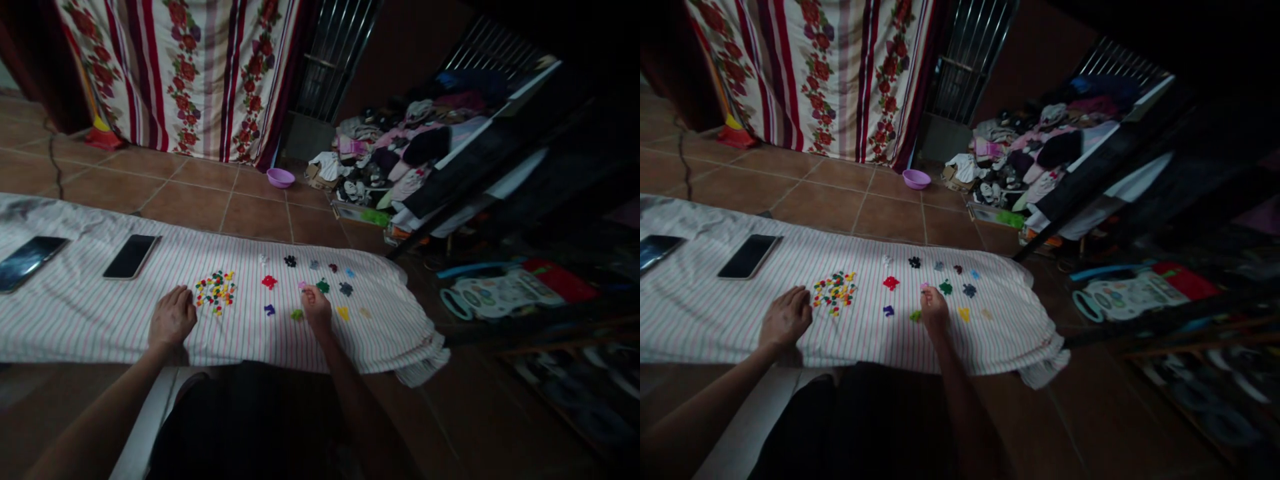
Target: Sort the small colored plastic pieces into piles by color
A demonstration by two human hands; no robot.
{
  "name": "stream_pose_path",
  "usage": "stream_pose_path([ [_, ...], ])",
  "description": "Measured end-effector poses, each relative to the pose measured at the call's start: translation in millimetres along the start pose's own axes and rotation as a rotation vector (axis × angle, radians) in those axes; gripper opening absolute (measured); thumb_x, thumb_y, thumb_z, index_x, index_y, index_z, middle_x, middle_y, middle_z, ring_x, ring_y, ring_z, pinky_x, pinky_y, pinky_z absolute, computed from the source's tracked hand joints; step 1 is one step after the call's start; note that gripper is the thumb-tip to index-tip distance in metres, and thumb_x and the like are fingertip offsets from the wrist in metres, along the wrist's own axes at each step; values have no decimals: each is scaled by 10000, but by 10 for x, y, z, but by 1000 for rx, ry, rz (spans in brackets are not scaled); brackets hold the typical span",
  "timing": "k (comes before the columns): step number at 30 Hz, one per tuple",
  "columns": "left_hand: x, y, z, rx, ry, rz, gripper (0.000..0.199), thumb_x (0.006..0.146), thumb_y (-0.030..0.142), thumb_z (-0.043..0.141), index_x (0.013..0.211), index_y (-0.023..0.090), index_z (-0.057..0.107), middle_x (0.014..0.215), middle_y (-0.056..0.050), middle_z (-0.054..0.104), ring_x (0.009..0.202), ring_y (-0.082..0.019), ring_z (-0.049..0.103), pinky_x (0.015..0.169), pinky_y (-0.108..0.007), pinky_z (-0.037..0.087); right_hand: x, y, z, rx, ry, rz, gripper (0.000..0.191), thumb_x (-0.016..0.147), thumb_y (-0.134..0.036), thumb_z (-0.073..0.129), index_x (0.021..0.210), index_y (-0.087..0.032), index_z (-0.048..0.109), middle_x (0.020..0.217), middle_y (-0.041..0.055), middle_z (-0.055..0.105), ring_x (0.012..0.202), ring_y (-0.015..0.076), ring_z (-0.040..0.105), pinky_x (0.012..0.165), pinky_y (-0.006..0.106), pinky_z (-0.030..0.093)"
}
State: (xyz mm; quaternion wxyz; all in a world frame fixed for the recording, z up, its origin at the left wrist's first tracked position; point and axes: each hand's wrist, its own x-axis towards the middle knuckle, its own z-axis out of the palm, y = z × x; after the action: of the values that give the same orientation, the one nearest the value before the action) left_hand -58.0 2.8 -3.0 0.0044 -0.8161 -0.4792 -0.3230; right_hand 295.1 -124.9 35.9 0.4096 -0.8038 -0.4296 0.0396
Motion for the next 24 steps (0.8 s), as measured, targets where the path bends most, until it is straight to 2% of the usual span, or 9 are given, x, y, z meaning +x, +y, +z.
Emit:
stream_pose_path([
  [7, 8, -16, 5, -44, -2, -15, 311, 805, 240, 446, 1048, 168, 627, 1149, -183, 693, 1158, -334, 616, 1002, -537, 474, 196, 367, -470, -190, 88, 118, 334, 789, -254, 449, 976, -190, 718, 875, 66, 715, 831, 193, 654, 814, 283, 503],
  [13, 9, -10, -10, 12, -15, 8, 307, 832, 260, 403, 1027, 145, 611, 1157, -206, 684, 1167, -336, 611, 1010, -507, 471, 339, 624, -790, -371, 85, 308, 362, 836, -209, 447, 1079, -186, 714, 985, 82, 732, 908, 201, 654, 812, 275, 464],
  [17, 8, -24, -5, 40, -23, 27, 299, 844, 255, 402, 1025, 138, 609, 1164, -213, 684, 1161, -341, 617, 995, -501, 485, 413, 745, -891, -442, 91, 413, 338, 861, -198, 472, 1111, -179, 698, 948, 86, 733, 859, 195, 662, 751, 265, 450],
  [24, 0, -17, 0, 59, -15, 21, 287, 841, 249, 415, 1036, 153, 603, 1171, -196, 680, 1146, -323, 627, 1004, -488, 486, 569, 878, -935, -497, 61, 422, 317, 871, -200, 481, 1078, -191, 721, 937, 99, 736, 837, 207, 669, 712, 279, 446],
])
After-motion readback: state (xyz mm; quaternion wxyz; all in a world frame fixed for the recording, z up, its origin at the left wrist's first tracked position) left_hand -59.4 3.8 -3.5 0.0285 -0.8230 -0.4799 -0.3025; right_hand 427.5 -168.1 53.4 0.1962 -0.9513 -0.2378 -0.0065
